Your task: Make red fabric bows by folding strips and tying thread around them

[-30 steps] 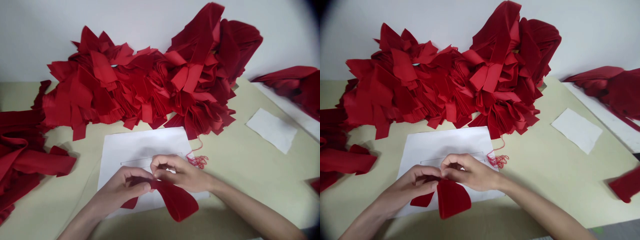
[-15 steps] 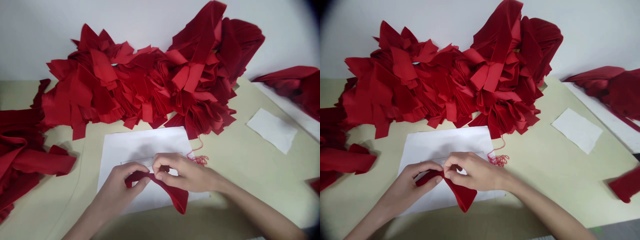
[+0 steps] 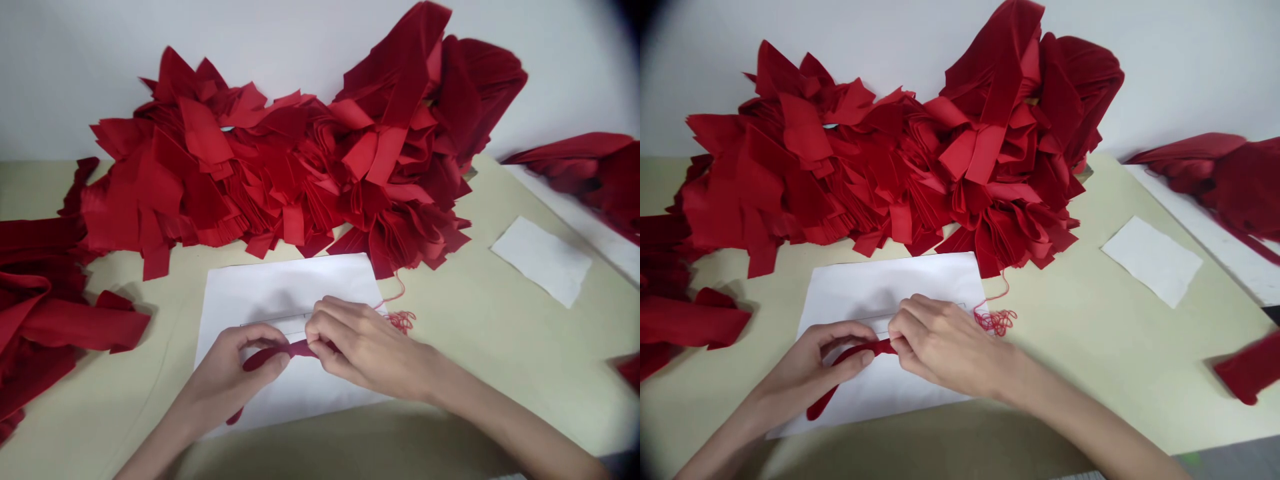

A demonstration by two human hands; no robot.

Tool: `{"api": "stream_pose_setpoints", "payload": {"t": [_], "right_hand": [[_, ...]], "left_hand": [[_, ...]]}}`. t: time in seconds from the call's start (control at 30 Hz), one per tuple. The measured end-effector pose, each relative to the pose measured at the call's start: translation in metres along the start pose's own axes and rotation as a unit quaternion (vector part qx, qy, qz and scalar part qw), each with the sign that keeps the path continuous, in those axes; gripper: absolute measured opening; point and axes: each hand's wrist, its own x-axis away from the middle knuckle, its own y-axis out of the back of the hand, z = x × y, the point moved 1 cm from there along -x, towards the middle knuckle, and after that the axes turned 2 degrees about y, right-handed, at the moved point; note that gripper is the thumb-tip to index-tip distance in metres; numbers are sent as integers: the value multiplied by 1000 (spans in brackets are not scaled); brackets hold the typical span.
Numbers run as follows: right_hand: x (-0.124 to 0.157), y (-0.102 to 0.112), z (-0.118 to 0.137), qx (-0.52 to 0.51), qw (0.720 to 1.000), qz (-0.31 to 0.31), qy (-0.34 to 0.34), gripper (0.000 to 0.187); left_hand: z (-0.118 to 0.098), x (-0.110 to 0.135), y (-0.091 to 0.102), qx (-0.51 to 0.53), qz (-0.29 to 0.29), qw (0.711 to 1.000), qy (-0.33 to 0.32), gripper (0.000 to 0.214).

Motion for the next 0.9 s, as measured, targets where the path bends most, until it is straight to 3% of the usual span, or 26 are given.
{"api": "stream_pose_setpoints", "payload": {"t": [0.17, 0.27, 0.43, 0.53, 0.6, 0.67, 0.7, 0.8, 0.9], "right_hand": [[-1, -2, 2, 62, 997, -42, 31, 17], [0, -4, 7, 131, 987, -71, 53, 17], [7, -19, 18, 285, 941, -143, 118, 11], [11, -32, 16, 285, 930, -205, 107, 8], [11, -36, 11, 203, 951, -228, 50, 7], [9, -35, 5, 28, 974, -219, -52, 9], [7, -33, 1, -81, 970, -201, -108, 11], [2, -22, -5, -361, 902, -110, -212, 15], [-2, -7, -5, -498, 845, -41, -193, 14]], "left_hand": [[0, 0, -2, -36, -35, 999, 4, 14], [2, 0, -5, -31, -90, 995, 4, 16], [5, -1, -9, 57, -212, 976, 19, 20], [6, -1, -8, 165, -179, 969, 42, 22], [4, -1, -5, 243, -103, 964, 44, 25], [2, 1, -3, 272, -12, 962, 37, 26], [0, 2, -2, 255, 27, 966, 33, 23], [-8, 5, -6, 111, 71, 991, 25, 13], [-15, 7, -13, 0, -32, 999, 10, 11]]}}
